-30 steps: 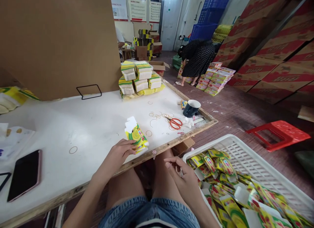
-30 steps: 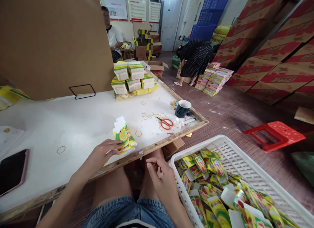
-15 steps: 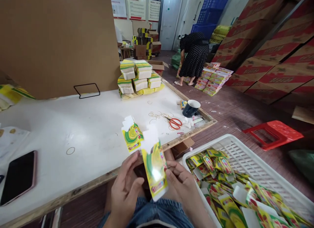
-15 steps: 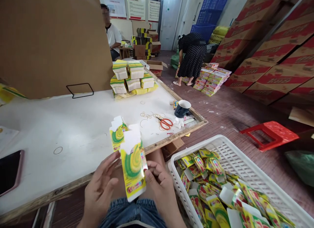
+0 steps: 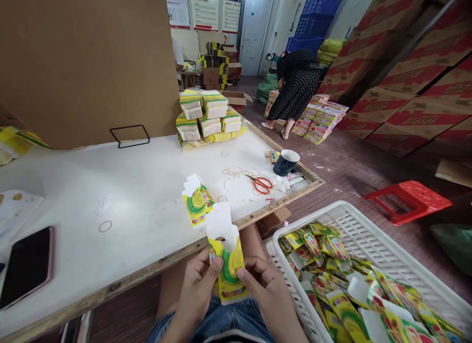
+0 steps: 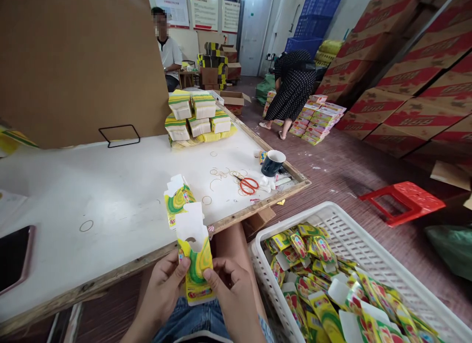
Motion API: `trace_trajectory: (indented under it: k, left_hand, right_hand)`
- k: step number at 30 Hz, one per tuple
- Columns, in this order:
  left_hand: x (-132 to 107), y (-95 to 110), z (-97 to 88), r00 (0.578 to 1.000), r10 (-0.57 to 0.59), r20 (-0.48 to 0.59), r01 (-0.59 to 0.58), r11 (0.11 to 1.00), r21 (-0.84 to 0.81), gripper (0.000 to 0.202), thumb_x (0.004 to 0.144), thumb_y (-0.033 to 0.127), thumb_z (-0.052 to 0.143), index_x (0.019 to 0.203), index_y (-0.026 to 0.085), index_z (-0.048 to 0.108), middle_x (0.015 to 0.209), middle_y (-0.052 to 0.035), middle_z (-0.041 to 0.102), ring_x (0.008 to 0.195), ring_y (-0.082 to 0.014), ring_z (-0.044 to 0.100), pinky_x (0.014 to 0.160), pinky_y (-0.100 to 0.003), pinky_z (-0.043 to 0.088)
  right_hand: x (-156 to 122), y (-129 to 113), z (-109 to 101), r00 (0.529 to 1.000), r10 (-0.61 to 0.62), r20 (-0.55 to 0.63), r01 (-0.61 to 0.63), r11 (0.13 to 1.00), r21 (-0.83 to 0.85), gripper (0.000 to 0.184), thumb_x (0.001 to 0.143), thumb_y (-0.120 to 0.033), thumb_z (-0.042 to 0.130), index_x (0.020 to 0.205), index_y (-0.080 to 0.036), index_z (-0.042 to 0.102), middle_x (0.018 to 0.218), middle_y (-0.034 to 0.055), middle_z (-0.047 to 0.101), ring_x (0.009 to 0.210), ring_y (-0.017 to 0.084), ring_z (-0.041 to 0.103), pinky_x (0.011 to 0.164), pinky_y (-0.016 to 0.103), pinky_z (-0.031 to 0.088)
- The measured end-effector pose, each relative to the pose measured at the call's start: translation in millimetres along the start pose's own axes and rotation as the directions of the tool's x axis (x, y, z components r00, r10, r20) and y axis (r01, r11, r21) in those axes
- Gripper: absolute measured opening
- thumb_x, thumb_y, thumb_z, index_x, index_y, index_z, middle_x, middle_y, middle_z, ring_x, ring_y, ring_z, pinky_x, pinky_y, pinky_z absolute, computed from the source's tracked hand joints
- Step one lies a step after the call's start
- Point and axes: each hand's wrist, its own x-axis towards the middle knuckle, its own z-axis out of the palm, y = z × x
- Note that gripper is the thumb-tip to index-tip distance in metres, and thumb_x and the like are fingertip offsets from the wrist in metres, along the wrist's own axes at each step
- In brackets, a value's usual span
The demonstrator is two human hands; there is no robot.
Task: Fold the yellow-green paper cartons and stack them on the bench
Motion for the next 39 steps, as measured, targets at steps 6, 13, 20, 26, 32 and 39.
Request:
trace_trajectory:
  k: [6, 13, 20, 26, 32, 39]
  left_hand:
    - [-1.3, -1.3, 2.4, 0.991, 0.084, -0.103, -0.055, 0.965, 0.256, 0.062, 0.081, 0.034, 0.067, 0.133, 0.02, 0.038, 0.121, -0.0128, 0.066, 0.111, -0.0262, 0.062, 0.092, -0.038, 0.051]
    - [-11.2, 17.9, -1.2, 0.994, 0.011, 0.109, -0.046, 0.945, 0.323, 0.059, 0.083, 0.031, 0.065, 0.133, 0.024, 0.034, 0.123, -0.0132, 0.063, 0.109, -0.0249, 0.062, 0.09, -0.035, 0.05]
    - [-14.9, 21.9, -1.0, 0.966, -0.109, 0.235, 0.05, 0.969, 0.243, 0.044, 0.079, 0.028, 0.069, 0.116, 0.023, 0.047, 0.103, -0.0087, 0.071, 0.091, -0.0212, 0.066, 0.077, -0.029, 0.049]
    - [-11.9, 17.6, -0.8, 0.951, -0.152, 0.269, 0.09, 0.969, 0.232, 0.077, 0.081, 0.03, 0.067, 0.143, 0.027, 0.022, 0.113, -0.0113, 0.068, 0.1, -0.0256, 0.065, 0.086, -0.038, 0.049]
    - [-6.4, 14.9, -1.4, 0.993, -0.043, 0.114, -0.013, 0.891, 0.453, 0.044, 0.079, 0.031, 0.068, 0.121, 0.022, 0.057, 0.115, -0.0098, 0.069, 0.096, -0.0242, 0.067, 0.08, -0.03, 0.052]
    - [-8.7, 8.1, 4.5, 0.986, -0.064, 0.153, -0.018, 0.876, 0.483, 0.048, 0.085, 0.03, 0.059, 0.131, 0.023, 0.049, 0.121, -0.0101, 0.066, 0.102, -0.0232, 0.065, 0.086, -0.032, 0.052]
  right_hand:
    - [1.0, 5.4, 0.2, 0.992, -0.096, -0.076, 0.081, 0.98, -0.184, 0.027, 0.082, -0.043, 0.064, 0.081, -0.016, 0.062, 0.068, 0.0021, 0.063, 0.06, 0.015, 0.057, 0.055, 0.024, 0.047]
    - [5.4, -15.6, -13.0, 0.97, -0.177, 0.169, 0.199, 0.972, -0.125, 0.045, 0.088, -0.035, 0.058, 0.13, -0.025, 0.047, 0.112, 0.0086, 0.062, 0.086, 0.018, 0.063, 0.076, 0.03, 0.053]
    - [13.0, -38.7, -28.8, 0.917, -0.169, 0.362, 0.304, 0.882, -0.36, 0.022, 0.094, -0.033, 0.046, 0.089, -0.019, 0.062, 0.078, 0.0015, 0.06, 0.071, 0.015, 0.056, 0.062, 0.024, 0.043]
    - [16.1, -26.3, -24.2, 0.959, -0.218, 0.179, 0.264, 0.918, -0.297, 0.025, 0.093, -0.033, 0.05, 0.111, -0.023, 0.062, 0.096, 0.0059, 0.066, 0.082, 0.018, 0.061, 0.071, 0.027, 0.049]
    - [16.0, -28.2, -34.8, 0.919, -0.309, 0.244, 0.377, 0.87, -0.317, 0.034, 0.092, -0.044, 0.047, 0.109, -0.026, 0.071, 0.104, 0.0093, 0.067, 0.099, 0.025, 0.06, 0.085, 0.037, 0.049]
    - [17.4, -29.7, -26.3, 0.986, -0.039, 0.159, 0.108, 0.884, -0.455, 0.026, 0.081, -0.024, 0.061, 0.107, -0.022, 0.059, 0.071, -0.0015, 0.065, 0.055, 0.014, 0.055, 0.051, 0.024, 0.041]
